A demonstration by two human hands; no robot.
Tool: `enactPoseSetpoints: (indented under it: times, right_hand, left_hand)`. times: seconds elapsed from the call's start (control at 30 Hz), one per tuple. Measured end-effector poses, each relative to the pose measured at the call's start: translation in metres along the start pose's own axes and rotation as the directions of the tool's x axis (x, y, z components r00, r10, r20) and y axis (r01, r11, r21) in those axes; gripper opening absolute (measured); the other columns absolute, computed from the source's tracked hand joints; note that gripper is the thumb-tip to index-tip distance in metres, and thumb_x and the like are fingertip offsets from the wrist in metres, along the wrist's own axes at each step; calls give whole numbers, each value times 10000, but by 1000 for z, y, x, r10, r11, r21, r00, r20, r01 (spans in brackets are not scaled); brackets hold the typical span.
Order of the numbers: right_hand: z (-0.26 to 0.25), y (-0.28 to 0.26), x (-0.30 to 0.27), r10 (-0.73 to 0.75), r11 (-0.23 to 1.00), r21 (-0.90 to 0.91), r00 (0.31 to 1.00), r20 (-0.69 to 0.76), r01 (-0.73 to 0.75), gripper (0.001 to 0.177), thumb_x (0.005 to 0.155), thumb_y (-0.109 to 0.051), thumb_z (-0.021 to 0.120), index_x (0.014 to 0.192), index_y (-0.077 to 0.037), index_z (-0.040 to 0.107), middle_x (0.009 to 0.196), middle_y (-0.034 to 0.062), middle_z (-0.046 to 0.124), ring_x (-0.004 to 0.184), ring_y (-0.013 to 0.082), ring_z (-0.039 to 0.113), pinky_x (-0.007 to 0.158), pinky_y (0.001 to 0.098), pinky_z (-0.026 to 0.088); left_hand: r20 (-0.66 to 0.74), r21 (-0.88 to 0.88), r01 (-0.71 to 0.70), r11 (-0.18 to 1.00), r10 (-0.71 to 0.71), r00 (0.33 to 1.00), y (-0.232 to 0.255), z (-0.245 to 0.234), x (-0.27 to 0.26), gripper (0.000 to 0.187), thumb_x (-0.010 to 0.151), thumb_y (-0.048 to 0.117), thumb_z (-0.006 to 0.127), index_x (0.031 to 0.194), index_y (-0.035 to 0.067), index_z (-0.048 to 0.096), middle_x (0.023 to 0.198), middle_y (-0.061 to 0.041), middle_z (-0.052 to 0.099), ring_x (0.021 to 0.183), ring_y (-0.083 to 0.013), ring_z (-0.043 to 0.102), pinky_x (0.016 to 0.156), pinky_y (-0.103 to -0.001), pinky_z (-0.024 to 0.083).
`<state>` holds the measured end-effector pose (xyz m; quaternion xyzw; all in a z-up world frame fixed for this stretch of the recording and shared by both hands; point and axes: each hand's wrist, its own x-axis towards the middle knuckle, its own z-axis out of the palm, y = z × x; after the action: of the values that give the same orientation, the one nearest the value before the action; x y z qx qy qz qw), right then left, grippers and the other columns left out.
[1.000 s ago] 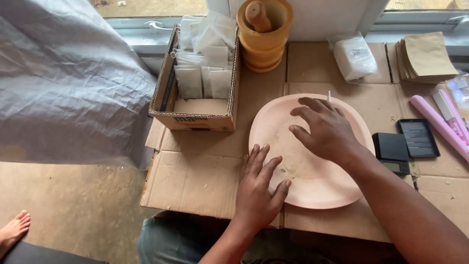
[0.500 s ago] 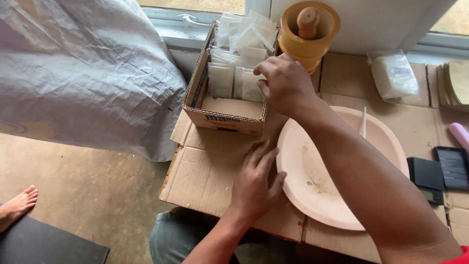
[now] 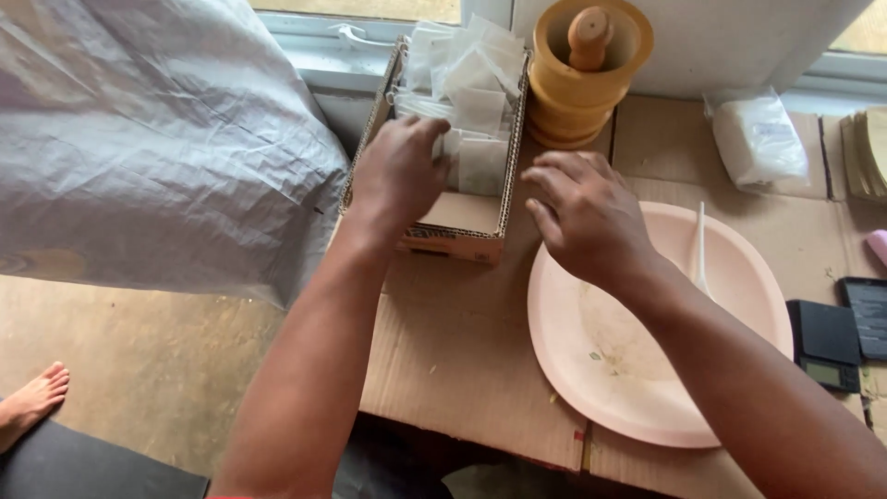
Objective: Filling small filter bags with dried herbs using a spoon and weighing them on a digital scale.
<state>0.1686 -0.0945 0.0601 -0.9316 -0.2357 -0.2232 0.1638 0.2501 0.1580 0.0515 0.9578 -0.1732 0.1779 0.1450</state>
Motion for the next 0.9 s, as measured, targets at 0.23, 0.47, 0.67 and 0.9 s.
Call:
enactPoseSetpoints:
  times: [0.23,0.47,0.67,0.9]
  right_hand:
    - [-5,11,-63,87,995,-56,980,178,-78,286,871,-317,665,1132,-211,712,1248,37,664,1198,324,617,885,491,533]
    - [-4,18,-77,104,994,-63,968,229,-92,256,894,-355,633,1123,-266,706,1277,-6,642,1259,289,586,900,469,530]
    - [-4,20,-75,109,993,-63,967,229,-97,241,910,-358,623,1118,-269,704,1266,-3,647,1268,283,586,906,471,532]
    - [-6,21,-78,41,999,24,982,183,-46,240,915,-320,640,1103,-194,720,1280,28,649,1204,297,558,937,486,486]
  left_hand:
    - [228,-43,185,982,-171,958,5,23,41,329,825,266,744,1152,287,711,1053,8,676,982,-284,702,794,-477,602]
    - [195,33,120,992,-125,973,15,18,44,231,770,261,796,993,245,735,973,-11,675,925,-302,712,781,-479,588]
    - [218,-16,155,988,-148,965,23,7,41,120,794,248,734,914,232,734,888,-46,693,883,-345,719,772,-491,588]
    - [117,-278,122,953,-93,989,12,-6,45,76,751,160,647,797,122,694,779,-36,702,730,-222,636,653,-384,499]
